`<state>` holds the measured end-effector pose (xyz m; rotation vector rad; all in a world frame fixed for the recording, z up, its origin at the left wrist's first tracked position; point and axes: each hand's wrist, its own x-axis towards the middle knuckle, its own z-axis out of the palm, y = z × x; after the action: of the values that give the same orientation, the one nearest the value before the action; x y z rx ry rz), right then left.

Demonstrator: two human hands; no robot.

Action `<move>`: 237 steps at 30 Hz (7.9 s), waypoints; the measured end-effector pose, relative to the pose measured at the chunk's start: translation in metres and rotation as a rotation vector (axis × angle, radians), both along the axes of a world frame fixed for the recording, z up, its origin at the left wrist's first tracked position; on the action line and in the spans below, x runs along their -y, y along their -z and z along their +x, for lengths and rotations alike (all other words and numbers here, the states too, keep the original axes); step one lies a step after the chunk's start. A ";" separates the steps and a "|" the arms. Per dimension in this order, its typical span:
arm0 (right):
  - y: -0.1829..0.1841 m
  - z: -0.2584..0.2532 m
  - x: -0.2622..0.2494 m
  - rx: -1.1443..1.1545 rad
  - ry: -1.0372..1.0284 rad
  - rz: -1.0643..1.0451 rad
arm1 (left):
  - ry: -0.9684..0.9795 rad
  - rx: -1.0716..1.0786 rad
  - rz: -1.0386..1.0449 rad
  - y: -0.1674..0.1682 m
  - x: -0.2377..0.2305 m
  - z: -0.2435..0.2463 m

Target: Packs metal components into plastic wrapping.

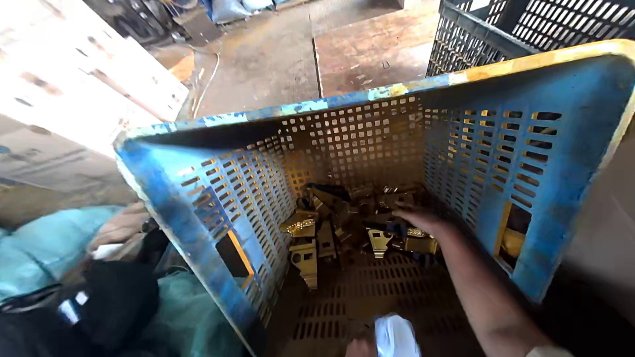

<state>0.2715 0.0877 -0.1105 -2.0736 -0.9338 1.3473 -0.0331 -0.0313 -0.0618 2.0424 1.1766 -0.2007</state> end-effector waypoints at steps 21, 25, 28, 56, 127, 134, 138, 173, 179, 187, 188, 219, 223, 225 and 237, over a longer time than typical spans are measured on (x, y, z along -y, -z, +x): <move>-0.133 -0.010 0.211 0.570 0.458 0.844 | 0.281 -0.264 -0.286 0.016 -0.003 0.013; -0.155 0.000 0.206 0.827 -0.240 -0.243 | 0.354 -0.379 -0.288 0.017 -0.003 0.020; -0.141 -0.043 0.221 0.797 -0.551 -0.577 | 0.329 -0.326 -0.282 0.016 -0.001 0.016; -0.161 -0.107 0.222 0.221 -0.585 0.098 | -0.235 0.062 -0.381 -0.001 -0.018 -0.011; -0.073 -0.197 0.133 0.334 -0.327 0.378 | -0.875 1.061 -0.278 -0.044 -0.034 -0.017; -0.075 -0.179 0.122 -0.401 0.013 0.125 | -0.985 0.963 -0.147 0.009 -0.023 -0.011; -0.067 -0.177 0.130 -0.175 0.162 0.242 | -1.023 0.996 -0.350 -0.002 -0.021 -0.020; -0.074 -0.165 0.135 -0.541 -0.037 0.141 | -0.616 0.912 -0.401 -0.019 -0.032 -0.033; -0.074 -0.166 0.138 -0.619 0.053 0.233 | -0.972 0.790 0.247 0.016 -0.055 -0.044; -0.099 -0.153 0.076 -0.388 -0.520 0.118 | -0.790 0.969 -0.252 -0.020 -0.043 -0.049; -0.087 -0.148 0.068 -0.376 -0.382 0.182 | -0.847 0.891 -0.065 -0.015 -0.050 -0.052; -0.069 -0.166 0.157 -0.044 -0.114 0.967 | -1.229 1.120 -0.586 -0.060 -0.060 -0.019; -0.068 -0.163 0.151 0.220 0.062 0.781 | -1.029 1.134 -0.164 -0.049 -0.031 0.002; -0.073 -0.166 0.149 0.288 0.074 0.698 | -0.936 1.077 -0.005 -0.038 -0.027 0.002; -0.085 -0.155 0.148 0.097 0.225 0.891 | -0.713 1.131 -0.283 -0.044 -0.022 -0.018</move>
<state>0.1166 -0.0606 -0.0252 -1.4805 -1.0446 0.5432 -0.0507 -0.0091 -0.0178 1.0386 0.9314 0.9517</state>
